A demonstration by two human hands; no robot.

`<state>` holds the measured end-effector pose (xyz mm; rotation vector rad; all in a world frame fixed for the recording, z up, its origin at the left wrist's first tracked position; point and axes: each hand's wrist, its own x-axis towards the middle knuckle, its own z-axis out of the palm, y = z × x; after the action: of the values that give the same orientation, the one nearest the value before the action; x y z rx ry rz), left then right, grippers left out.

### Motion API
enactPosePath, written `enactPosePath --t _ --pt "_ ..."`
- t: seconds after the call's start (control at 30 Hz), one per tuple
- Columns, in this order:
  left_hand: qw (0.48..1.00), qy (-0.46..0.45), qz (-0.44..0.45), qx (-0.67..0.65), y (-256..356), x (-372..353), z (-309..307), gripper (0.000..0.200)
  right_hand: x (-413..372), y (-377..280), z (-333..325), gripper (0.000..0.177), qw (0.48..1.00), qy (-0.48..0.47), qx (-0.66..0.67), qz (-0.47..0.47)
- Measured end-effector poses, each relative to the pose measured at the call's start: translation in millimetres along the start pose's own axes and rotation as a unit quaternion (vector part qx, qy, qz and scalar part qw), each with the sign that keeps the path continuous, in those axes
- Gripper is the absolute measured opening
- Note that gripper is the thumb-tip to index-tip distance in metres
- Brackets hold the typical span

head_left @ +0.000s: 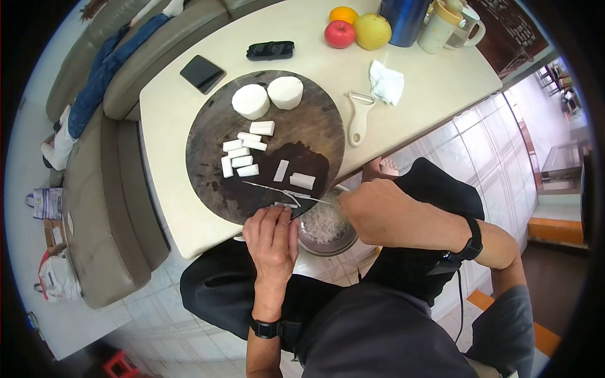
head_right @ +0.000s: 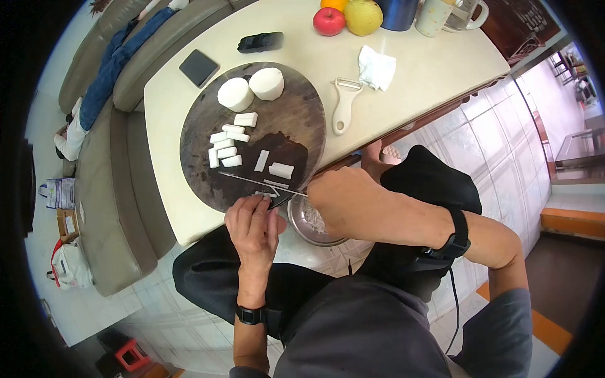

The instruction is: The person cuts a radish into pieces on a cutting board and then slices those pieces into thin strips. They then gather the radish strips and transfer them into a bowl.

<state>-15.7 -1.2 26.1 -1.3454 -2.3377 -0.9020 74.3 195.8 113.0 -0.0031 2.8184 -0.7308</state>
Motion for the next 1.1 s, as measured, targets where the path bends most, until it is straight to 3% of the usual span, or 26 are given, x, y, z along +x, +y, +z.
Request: enactPosePath --t 0.33,0.57,0.63,0.77,0.83,1.1 --pt "1.0 0.002 -0.008 -0.006 -1 -2 2 0.028 -12 2 -7 0.01 0.999 -0.006 -0.003 -0.05" --pt "1.0 -0.005 -0.014 -0.001 -1 -4 1 0.026 -10 -10 -4 0.01 0.998 -0.042 -0.039 -0.034" --pt "1.0 -0.003 -0.012 -0.001 -1 -4 2 0.025 -7 -10 6 0.01 0.997 0.004 -0.036 -0.072" --pt "1.0 0.001 0.0 0.013 -2 -6 2 0.024 2 -13 11 0.01 0.996 0.043 -0.041 -0.073" --pt "1.0 0.026 0.006 -0.012 -2 -7 3 0.025 2 -10 11 0.011 0.999 0.027 -0.027 -0.033" --pt "0.999 0.036 0.005 -0.019 -4 -10 4 0.024 -5 -8 1 0.01 0.999 0.008 -0.02 -0.038"
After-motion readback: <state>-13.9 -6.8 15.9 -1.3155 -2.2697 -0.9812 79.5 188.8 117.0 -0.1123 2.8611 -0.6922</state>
